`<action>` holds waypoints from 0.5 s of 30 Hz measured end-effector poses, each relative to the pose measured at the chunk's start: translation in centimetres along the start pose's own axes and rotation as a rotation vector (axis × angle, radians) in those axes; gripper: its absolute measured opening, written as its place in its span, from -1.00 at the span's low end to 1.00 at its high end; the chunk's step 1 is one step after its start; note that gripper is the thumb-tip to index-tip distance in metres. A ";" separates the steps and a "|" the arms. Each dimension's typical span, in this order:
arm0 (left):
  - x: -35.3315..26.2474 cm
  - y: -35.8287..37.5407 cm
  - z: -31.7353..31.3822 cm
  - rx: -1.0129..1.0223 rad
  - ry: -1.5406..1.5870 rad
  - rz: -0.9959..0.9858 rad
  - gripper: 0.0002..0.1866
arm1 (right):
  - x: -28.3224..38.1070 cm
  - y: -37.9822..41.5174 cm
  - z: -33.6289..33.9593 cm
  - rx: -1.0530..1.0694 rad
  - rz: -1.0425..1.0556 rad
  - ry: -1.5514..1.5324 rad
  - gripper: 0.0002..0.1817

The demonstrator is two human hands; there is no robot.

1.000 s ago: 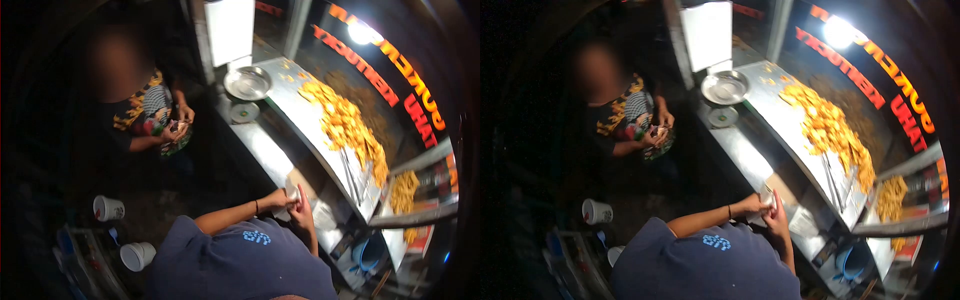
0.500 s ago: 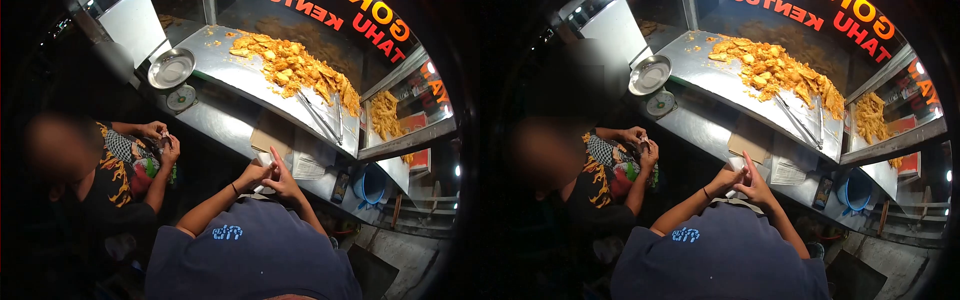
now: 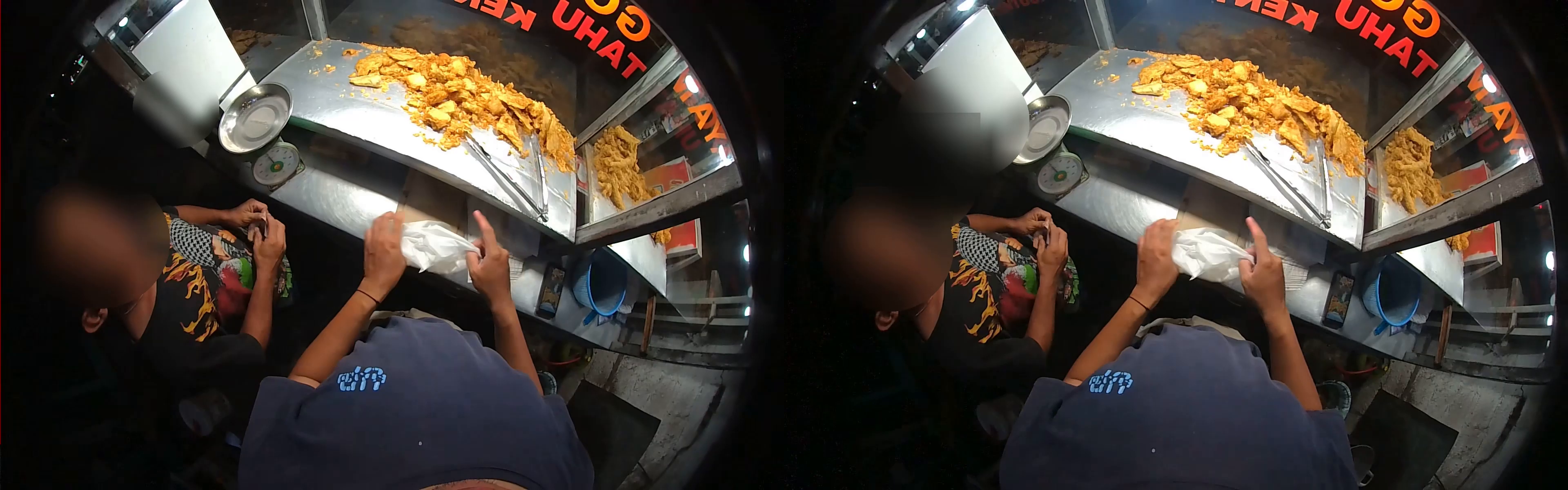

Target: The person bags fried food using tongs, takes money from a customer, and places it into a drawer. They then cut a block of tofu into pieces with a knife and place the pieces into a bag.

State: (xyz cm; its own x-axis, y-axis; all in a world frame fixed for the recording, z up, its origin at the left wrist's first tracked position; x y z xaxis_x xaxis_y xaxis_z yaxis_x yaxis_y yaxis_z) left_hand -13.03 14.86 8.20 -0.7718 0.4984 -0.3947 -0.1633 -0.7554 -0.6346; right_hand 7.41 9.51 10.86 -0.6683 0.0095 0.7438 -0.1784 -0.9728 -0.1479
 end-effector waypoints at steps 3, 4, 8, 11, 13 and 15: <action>-2.0 1.0 -1.7 0.494 0.216 -0.029 -0.85 | 1.2 -0.2 -0.8 0.093 0.062 -0.015 -0.24; -2.0 1.8 -2.7 0.574 0.232 -0.019 -0.92 | 2.7 0.2 -0.3 -0.010 0.162 0.041 -0.29; -1.9 2.8 -4.6 0.483 0.207 0.087 -0.96 | 6.1 1.1 0.6 -0.076 0.371 0.190 -0.63; -2.9 2.5 -3.6 0.470 0.358 0.182 -0.88 | 3.3 2.7 -2.6 0.199 0.253 0.165 -0.92; -2.8 3.1 -4.2 0.427 0.510 0.321 -0.80 | 1.2 2.7 -4.0 0.207 0.205 0.234 -0.89; -3.4 2.8 -3.3 0.366 0.605 0.299 -0.80 | 0.2 2.5 -4.1 0.288 0.107 0.353 -0.85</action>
Point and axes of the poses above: each hand's wrist, its own y-axis away from the middle knuckle, its own z-axis out of the back of the hand, x = y × z, the point moved 5 cm from there along -y, towards the middle knuckle
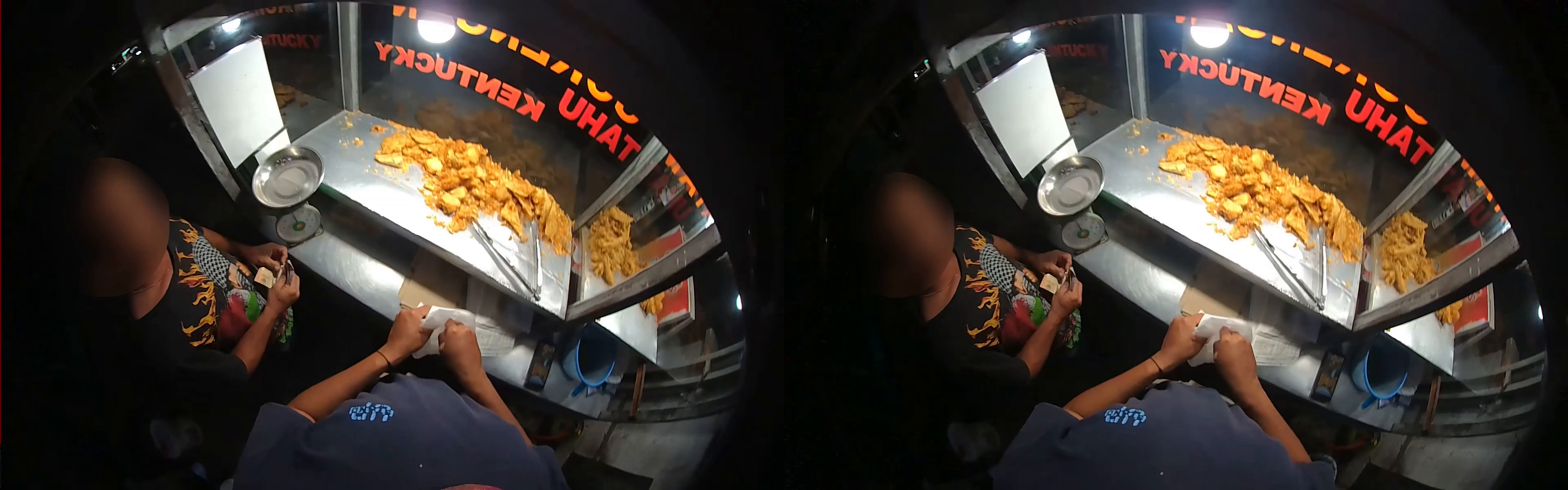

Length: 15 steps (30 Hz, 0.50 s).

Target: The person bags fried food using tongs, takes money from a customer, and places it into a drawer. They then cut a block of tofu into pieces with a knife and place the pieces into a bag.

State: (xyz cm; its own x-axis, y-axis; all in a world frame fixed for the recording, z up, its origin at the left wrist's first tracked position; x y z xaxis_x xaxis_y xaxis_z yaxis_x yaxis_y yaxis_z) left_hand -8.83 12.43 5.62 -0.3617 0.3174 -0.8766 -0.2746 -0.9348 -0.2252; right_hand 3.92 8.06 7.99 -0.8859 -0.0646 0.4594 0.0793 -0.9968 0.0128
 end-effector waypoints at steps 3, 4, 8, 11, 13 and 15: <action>-0.2 0.3 1.0 -0.053 0.029 0.013 -0.86 | -1.4 0.5 -0.1 0.073 -0.045 0.046 -0.75; 0.0 0.0 1.5 -0.085 0.036 0.037 -0.87 | -1.7 0.6 0.2 0.087 -0.103 0.064 -0.68; -1.3 -0.1 3.5 -0.165 -0.274 -0.041 -0.79 | -1.9 0.3 0.8 0.066 -0.171 0.103 -0.46; -1.6 0.4 2.4 -0.045 -0.320 -0.083 -0.56 | -2.8 0.0 0.8 0.108 -0.194 0.118 -0.41; -2.2 1.4 1.6 0.089 -0.323 -0.121 -0.52 | -5.0 -0.1 -0.3 0.079 -0.097 0.127 -0.39; -6.6 3.0 0.9 0.340 -0.234 -0.492 -0.57 | -4.8 -0.1 0.3 0.060 -0.072 0.080 -0.40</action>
Point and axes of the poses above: each hand's wrist, its own y-axis away from the middle knuckle, its own z-axis out of the back of the hand, x = y × z, the point moved 5 cm from there along -y, towards the middle knuckle
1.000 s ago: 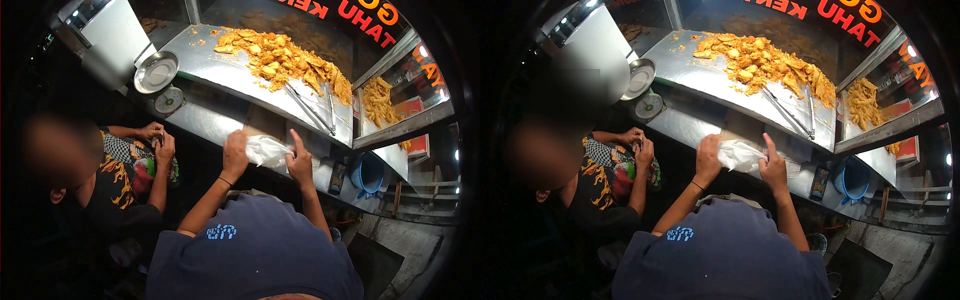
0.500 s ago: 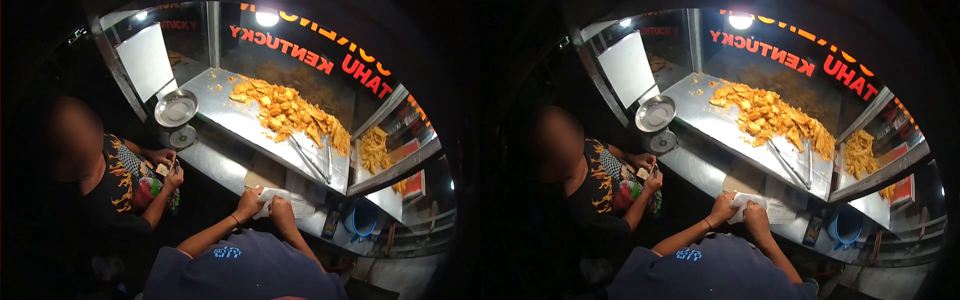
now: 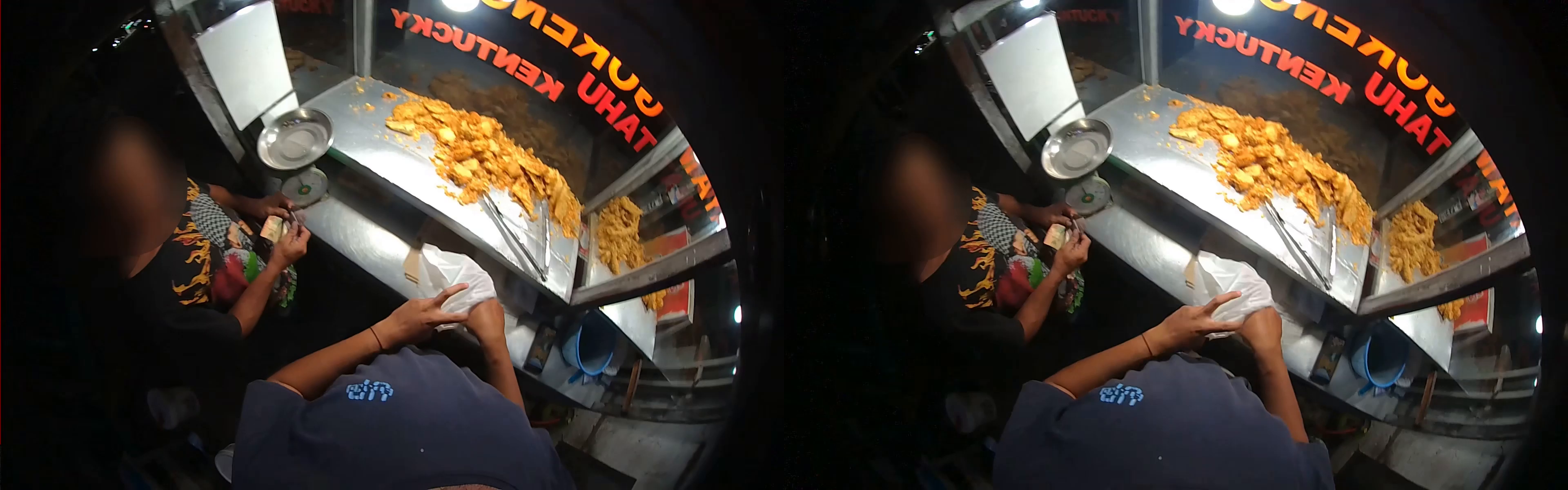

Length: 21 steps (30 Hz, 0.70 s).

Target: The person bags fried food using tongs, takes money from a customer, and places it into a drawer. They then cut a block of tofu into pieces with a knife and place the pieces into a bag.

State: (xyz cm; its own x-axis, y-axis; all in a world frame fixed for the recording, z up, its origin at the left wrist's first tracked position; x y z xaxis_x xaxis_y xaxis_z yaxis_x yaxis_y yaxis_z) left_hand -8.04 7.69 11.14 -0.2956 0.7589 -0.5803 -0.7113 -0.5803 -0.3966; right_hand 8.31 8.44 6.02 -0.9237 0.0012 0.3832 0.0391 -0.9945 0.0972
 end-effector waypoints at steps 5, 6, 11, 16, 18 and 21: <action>4.1 1.6 0.8 -0.100 -0.203 0.233 -0.84 | 0.6 0.4 0.1 0.220 0.053 -0.037 -0.42; 5.1 1.8 1.2 -0.099 -0.237 0.350 -0.80 | 1.3 0.5 -0.1 0.211 0.142 -0.079 -0.38; 6.1 1.5 1.9 -0.182 -0.162 0.499 -0.70 | 6.6 1.7 2.6 0.010 0.290 -0.112 -0.35; 4.2 0.9 1.9 -0.174 -0.023 0.451 -0.64 | 8.3 0.9 2.6 -0.258 0.345 -0.261 -0.62; 2.5 0.5 2.3 -0.149 0.104 0.411 -0.64 | 6.6 -0.9 -1.0 -0.201 0.220 -0.078 -0.84; 1.0 0.3 2.1 -0.141 0.130 0.345 -0.62 | 5.0 -1.4 -3.0 0.090 0.005 0.071 -0.59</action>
Point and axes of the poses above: each hand's wrist, its own y-axis away from the middle knuckle, its own z-axis out of the back of the hand, x = y × z, the point moved 5 cm from there along -y, towards the middle knuckle
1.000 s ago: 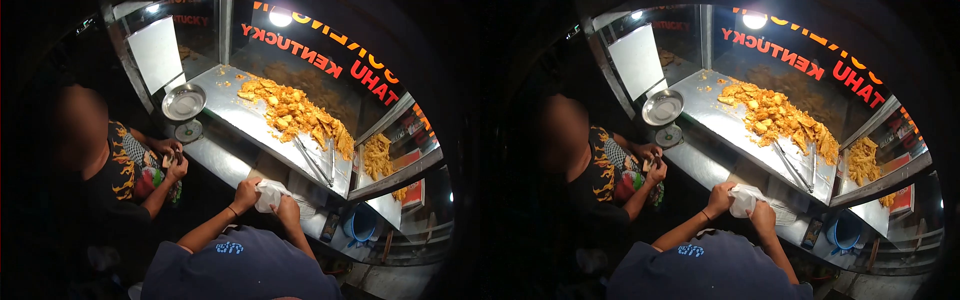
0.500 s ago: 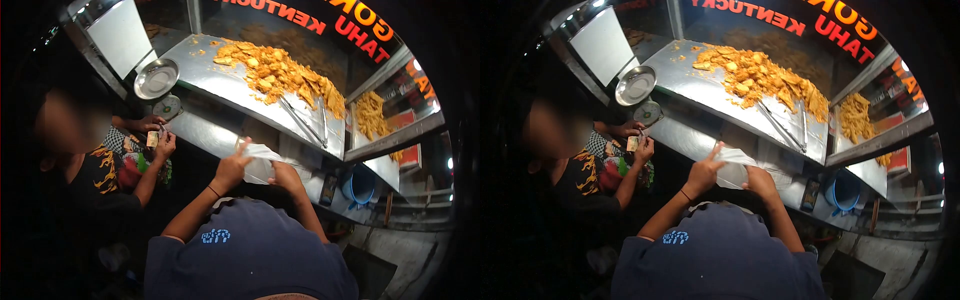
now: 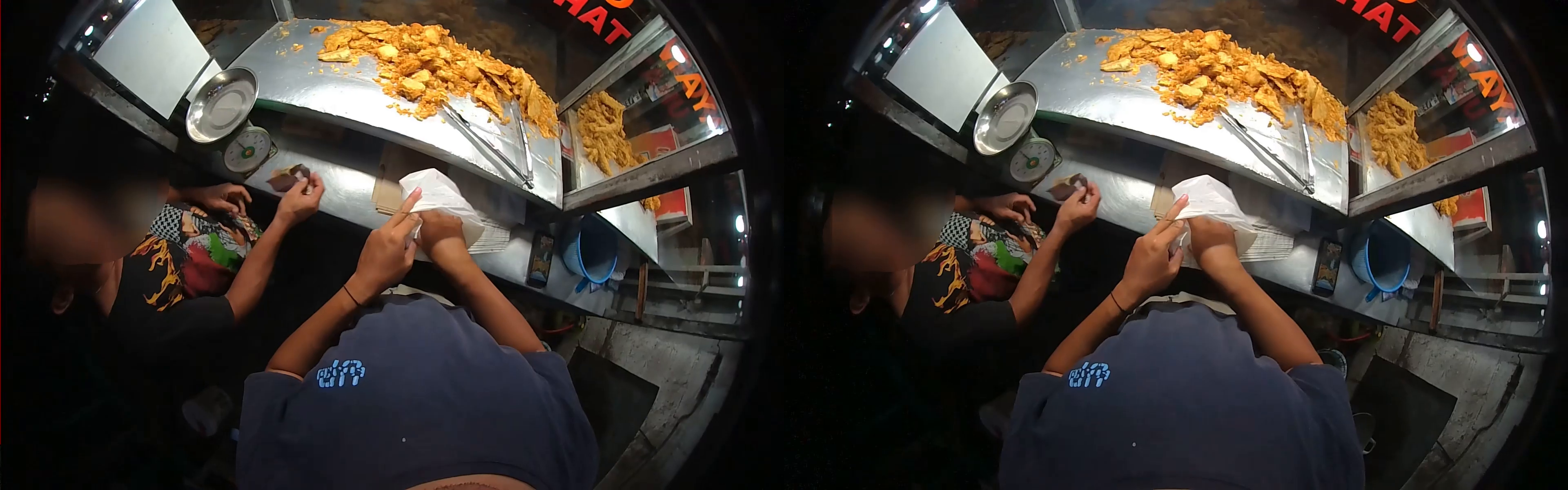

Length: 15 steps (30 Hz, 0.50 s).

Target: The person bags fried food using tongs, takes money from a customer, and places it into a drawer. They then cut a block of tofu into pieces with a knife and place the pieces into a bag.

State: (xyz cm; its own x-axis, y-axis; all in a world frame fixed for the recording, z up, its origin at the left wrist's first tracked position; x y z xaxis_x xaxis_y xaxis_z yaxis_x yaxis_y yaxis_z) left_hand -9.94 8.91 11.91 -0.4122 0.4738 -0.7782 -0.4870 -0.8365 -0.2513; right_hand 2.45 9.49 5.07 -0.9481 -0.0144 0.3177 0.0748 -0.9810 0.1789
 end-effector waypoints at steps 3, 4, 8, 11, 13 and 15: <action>0.4 0.2 -0.3 0.015 0.002 0.021 -0.60 | 0.2 0.8 0.6 -0.090 0.134 -0.061 -0.59; 0.7 0.3 -0.3 0.005 0.006 0.028 -0.59 | 0.2 1.0 1.0 -0.135 0.208 -0.089 -0.58; 2.6 1.0 0.4 -0.028 -0.008 0.119 -0.55 | -0.4 0.9 4.5 0.044 0.232 -0.745 -0.76; 3.7 1.9 0.8 -0.015 0.097 0.153 -0.48 | -5.2 -0.3 12.0 -0.410 -0.040 -0.591 -0.77; 3.3 2.6 1.2 0.017 0.156 0.196 -0.47 | -10.7 -2.7 13.8 -0.738 0.033 -0.206 -0.65; 2.9 3.2 1.1 0.069 0.282 0.239 -0.44 | -16.5 -5.5 12.1 -0.688 -0.071 -0.072 -0.53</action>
State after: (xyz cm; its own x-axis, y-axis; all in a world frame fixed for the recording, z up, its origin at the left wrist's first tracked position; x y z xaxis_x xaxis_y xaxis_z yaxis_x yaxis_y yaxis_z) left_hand -13.51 7.89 9.44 -0.2963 0.1652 -0.9407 -0.4574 -0.8892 -0.0121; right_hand 21.47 17.42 10.11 -0.9187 0.0434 0.3926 -0.2218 -0.8790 -0.4220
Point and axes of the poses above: each hand's wrist, its own y-axis away from the middle knuckle, its own z-axis out of the back of the hand, x = y × z, the point moved 5 cm from there along -y, towards the middle knuckle
